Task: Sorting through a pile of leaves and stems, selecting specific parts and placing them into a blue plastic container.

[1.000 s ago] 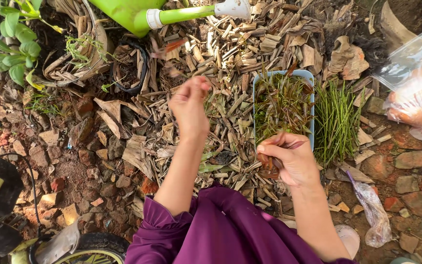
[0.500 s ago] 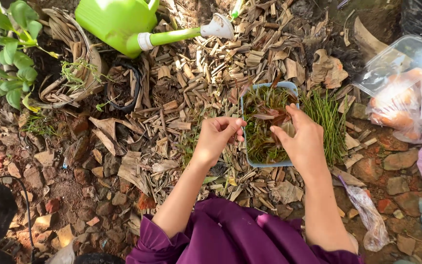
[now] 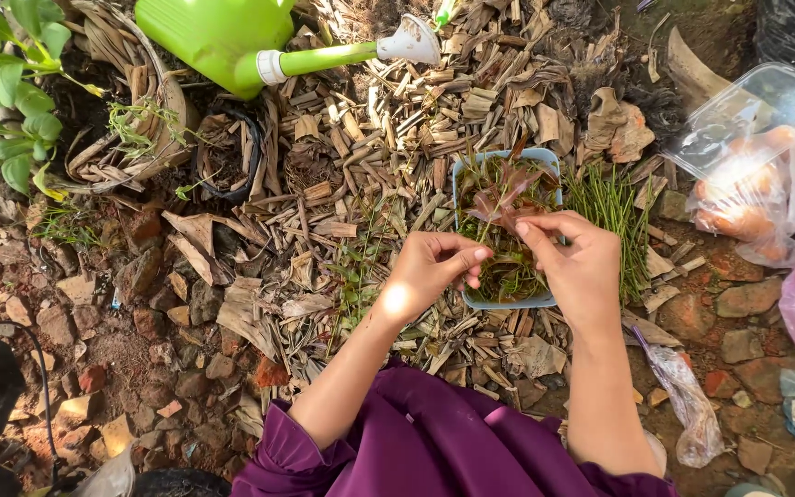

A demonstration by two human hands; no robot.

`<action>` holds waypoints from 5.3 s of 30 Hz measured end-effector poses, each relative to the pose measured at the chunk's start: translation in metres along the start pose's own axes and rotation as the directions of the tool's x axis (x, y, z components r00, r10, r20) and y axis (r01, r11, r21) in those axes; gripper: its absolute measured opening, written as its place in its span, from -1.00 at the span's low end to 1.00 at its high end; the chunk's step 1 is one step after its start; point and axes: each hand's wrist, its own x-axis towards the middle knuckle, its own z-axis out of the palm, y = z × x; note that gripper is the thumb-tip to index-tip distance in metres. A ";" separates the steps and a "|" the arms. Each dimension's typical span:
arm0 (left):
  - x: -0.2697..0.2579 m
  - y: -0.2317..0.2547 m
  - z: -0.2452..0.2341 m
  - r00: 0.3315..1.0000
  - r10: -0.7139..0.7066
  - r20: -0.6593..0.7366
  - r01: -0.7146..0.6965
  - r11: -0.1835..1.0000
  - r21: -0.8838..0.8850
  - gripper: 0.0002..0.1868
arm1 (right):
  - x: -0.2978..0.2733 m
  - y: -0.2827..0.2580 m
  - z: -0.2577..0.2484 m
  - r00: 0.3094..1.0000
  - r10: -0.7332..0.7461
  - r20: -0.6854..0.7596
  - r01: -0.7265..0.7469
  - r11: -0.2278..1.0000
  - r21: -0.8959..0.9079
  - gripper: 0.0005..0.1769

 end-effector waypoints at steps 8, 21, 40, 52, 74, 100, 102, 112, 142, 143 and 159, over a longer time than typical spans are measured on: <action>-0.003 0.006 0.006 0.997 -0.014 0.072 0.004 0.991 0.136 -0.79 | -0.008 0.015 0.006 0.990 -0.048 0.135 0.042 0.998 0.045 -0.91; -0.008 0.018 -0.062 0.940 0.183 -0.288 -0.176 0.983 0.050 -0.90 | -0.011 -0.010 -0.013 0.992 0.100 0.075 -0.004 0.624 -0.781 -0.64; 0.010 -0.086 -0.095 0.866 0.239 -0.439 0.228 0.593 0.772 -0.83 | 0.006 0.054 -0.092 0.974 -0.086 -0.209 -0.026 0.876 -0.482 -0.91; 0.000 -0.045 -0.065 0.823 0.246 -0.511 0.204 0.712 0.672 -0.75 | 0.013 0.032 -0.054 0.976 -0.104 -0.193 0.058 0.972 -0.229 -0.81; 0.008 0.015 -0.012 0.991 0.129 -0.041 -0.135 0.967 -0.217 -0.69 | 0.003 0.011 0.035 0.978 0.031 0.207 -0.170 0.699 0.695 -0.92; 0.015 0.024 -0.055 0.833 0.115 -0.541 -0.375 0.836 -0.400 -0.75 | -0.024 0.045 0.028 0.909 0.146 0.389 -0.369 0.716 0.593 -0.94; 0.013 0.032 -0.074 0.779 0.145 -0.610 -0.453 0.802 -0.389 -0.76 | -0.025 0.050 0.023 0.904 0.140 0.403 -0.370 0.727 0.578 -0.94; 0.002 0.021 -0.044 0.957 0.065 -0.282 -0.126 0.971 -0.205 -0.70 | -0.002 0.029 -0.037 0.940 -0.191 -0.281 0.274 0.915 0.297 -0.88; -0.001 -0.017 -0.001 0.996 -0.057 0.068 0.063 0.993 -0.099 -0.76 | 0.008 0.026 -0.024 0.935 -0.354 -0.002 0.337 0.891 -0.304 -0.80; -0.002 -0.015 0.001 0.995 -0.051 0.090 0.056 0.997 -0.049 -0.76 | 0.006 0.021 -0.018 0.960 -0.280 0.007 0.278 0.950 -0.144 -0.84; -0.001 -0.010 -0.016 0.993 -0.002 0.116 0.024 0.982 -0.188 -0.77 | -0.005 0.006 -0.006 0.971 -0.239 0.025 0.221 0.847 -0.483 -0.79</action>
